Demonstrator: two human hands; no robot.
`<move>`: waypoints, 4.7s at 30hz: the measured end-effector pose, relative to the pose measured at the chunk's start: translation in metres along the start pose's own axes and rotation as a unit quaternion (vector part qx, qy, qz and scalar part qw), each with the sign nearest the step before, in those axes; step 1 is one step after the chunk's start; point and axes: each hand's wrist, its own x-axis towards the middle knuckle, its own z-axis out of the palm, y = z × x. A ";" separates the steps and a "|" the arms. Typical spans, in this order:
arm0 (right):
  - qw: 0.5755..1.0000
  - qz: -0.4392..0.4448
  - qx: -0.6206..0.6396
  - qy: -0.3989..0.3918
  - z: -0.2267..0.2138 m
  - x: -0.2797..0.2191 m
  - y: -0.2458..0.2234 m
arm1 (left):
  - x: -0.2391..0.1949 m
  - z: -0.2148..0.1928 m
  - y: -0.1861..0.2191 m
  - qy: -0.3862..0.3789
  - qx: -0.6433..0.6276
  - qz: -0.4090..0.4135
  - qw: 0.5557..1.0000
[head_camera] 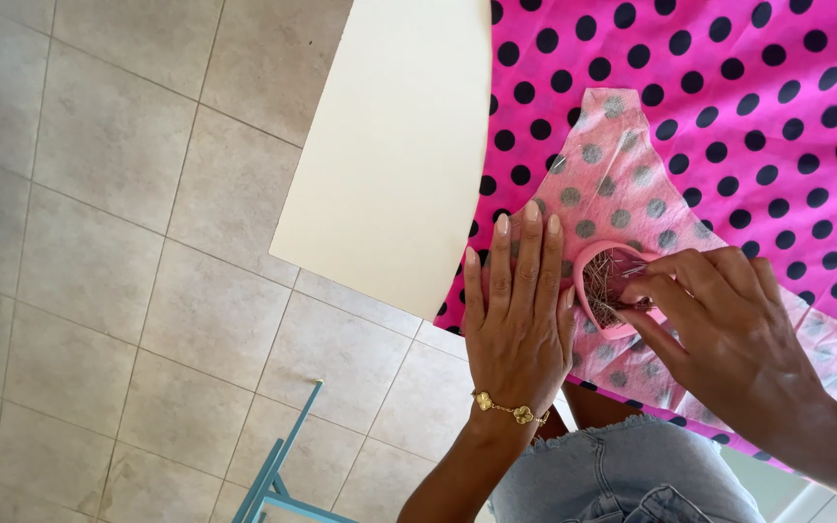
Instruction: The person pins a pink fabric pattern piece onto a larger piece of polka dot fabric by hand using pins taken from a heart-shaped container.
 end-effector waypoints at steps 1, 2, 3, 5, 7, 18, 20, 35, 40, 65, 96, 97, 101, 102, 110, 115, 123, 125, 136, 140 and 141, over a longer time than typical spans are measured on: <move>1.000 -0.002 0.002 0.008 0.001 0.000 0.001 | 0.000 0.001 0.000 -0.005 0.009 -0.003 1.000; 1.000 0.001 0.001 0.008 0.001 -0.001 0.000 | 0.000 0.000 0.000 -0.006 0.008 0.000 1.000; 0.998 0.024 0.052 -0.003 0.000 -0.002 0.001 | 0.000 -0.001 0.000 -0.010 0.007 0.002 1.000; 0.993 0.048 0.103 -0.014 -0.002 -0.003 0.000 | -0.001 -0.001 -0.001 -0.014 0.006 0.006 1.000; 0.988 0.020 0.149 0.026 -0.006 0.000 0.001 | -0.001 0.001 -0.001 -0.005 -0.008 0.000 1.000; 0.920 0.162 0.353 0.042 -0.032 0.003 -0.011 | -0.001 0.003 -0.001 0.003 -0.036 0.003 0.999; 0.896 0.222 0.383 0.031 -0.020 -0.011 -0.001 | -0.001 0.003 -0.001 0.007 -0.040 0.004 0.999; 0.734 0.418 0.472 0.253 0.107 -0.239 0.087 | 0.103 0.020 -0.028 0.049 -0.047 0.211 0.975; 0.706 0.444 0.465 0.297 0.112 -0.248 0.072 | 0.131 0.021 -0.028 0.038 0.063 0.224 0.972; 0.796 0.378 0.322 0.345 0.048 -0.020 0.001 | 0.181 -0.015 -0.063 -0.146 0.014 0.619 0.771; 0.908 0.355 0.032 0.221 0.027 0.006 -0.032 | 0.224 -0.008 -0.032 -0.139 -0.146 0.753 0.626; 0.909 0.359 0.040 0.209 0.025 0.006 -0.033 | 0.224 -0.007 -0.031 -0.138 -0.150 0.749 0.630; 0.907 0.381 -0.003 0.177 0.027 0.009 -0.043 | 0.224 -0.009 -0.029 -0.131 -0.154 0.747 0.633; 0.907 0.382 -0.016 0.174 0.027 0.011 -0.043 | 0.224 -0.009 -0.029 -0.130 -0.147 0.747 0.635; 0.897 0.411 0.029 0.159 0.016 0.015 -0.046 | 0.224 -0.008 -0.031 -0.133 -0.126 0.751 0.634; 0.909 0.375 0.018 0.179 0.006 0.024 -0.041 | 0.224 -0.009 -0.030 -0.145 -0.135 0.747 0.634; 0.914 0.347 0.079 0.198 0.008 0.019 -0.027 | 0.224 -0.011 -0.027 -0.126 -0.161 0.742 0.639; 0.858 0.411 0.186 0.244 0.011 0.022 -0.030 | 0.223 -0.011 -0.026 -0.119 -0.193 0.732 0.643; 0.849 0.379 0.217 0.296 0.027 0.014 -0.029 | 0.218 -0.012 -0.020 -0.096 -0.143 0.738 0.652; 0.869 0.355 0.206 0.278 0.023 0.008 -0.022 | 0.218 -0.011 -0.019 -0.081 -0.152 0.736 0.655; 0.876 0.356 0.199 0.258 0.023 0.006 -0.020 | 0.219 -0.012 -0.019 -0.090 -0.152 0.738 0.651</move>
